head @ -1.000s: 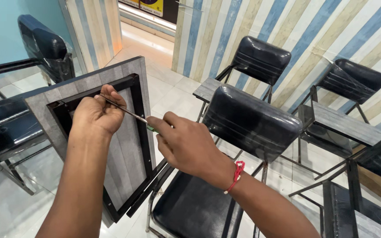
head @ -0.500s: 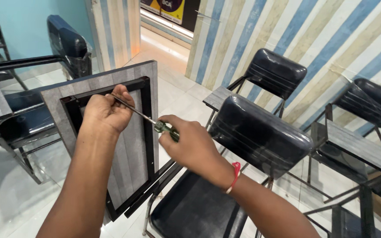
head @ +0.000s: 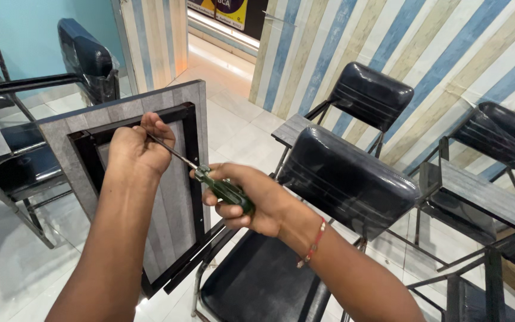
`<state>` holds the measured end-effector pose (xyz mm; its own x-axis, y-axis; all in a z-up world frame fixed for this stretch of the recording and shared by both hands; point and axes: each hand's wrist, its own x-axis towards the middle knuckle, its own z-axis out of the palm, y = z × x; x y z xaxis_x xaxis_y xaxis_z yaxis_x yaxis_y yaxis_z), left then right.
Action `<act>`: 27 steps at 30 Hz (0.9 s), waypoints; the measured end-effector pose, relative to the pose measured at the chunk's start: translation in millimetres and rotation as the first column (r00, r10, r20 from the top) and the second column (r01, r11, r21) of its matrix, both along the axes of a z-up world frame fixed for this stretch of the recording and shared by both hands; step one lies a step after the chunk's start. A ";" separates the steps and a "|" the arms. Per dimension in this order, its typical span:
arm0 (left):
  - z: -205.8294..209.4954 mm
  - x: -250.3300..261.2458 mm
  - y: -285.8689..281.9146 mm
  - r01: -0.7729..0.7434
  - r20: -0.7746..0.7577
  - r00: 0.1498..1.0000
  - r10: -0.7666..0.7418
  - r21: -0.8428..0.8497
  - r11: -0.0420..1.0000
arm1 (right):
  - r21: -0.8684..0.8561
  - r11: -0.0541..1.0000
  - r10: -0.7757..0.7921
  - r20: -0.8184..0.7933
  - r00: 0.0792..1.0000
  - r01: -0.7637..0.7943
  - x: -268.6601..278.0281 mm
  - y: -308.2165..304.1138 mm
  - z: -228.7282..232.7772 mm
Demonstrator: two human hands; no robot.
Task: The person uses a screwdriver to attach a rectangular tabletop to a chair frame. They position the tabletop, align screw holes, and tighten screws to secure the tabletop to the chair.
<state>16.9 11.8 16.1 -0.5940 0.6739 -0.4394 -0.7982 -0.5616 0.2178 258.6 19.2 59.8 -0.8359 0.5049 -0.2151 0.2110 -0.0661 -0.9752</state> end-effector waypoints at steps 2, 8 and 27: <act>1.8 -0.3 0.7 0.004 -0.011 1.000 -0.004 -0.005 1.000 | -0.053 0.998 0.017 -0.040 0.999 -0.019 -2.0 2.5 -2.3; -0.1 -0.1 7.4 0.009 -0.073 0.997 -0.016 -0.096 0.995 | 0.962 0.272 -0.133 0.040 0.990 -0.002 -2.4 -27.4 -7.7; -4.7 -3.9 15.7 0.028 -0.159 0.986 -0.044 -0.104 0.994 | 0.906 0.406 -0.120 -0.074 0.990 0.117 -5.4 -40.8 -18.0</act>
<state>13.0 27.6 11.3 -0.6386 0.6529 -0.4073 -0.7675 -0.5018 0.3990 253.3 -21.6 41.8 -0.7516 0.4999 0.4304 0.2774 0.8315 -0.4814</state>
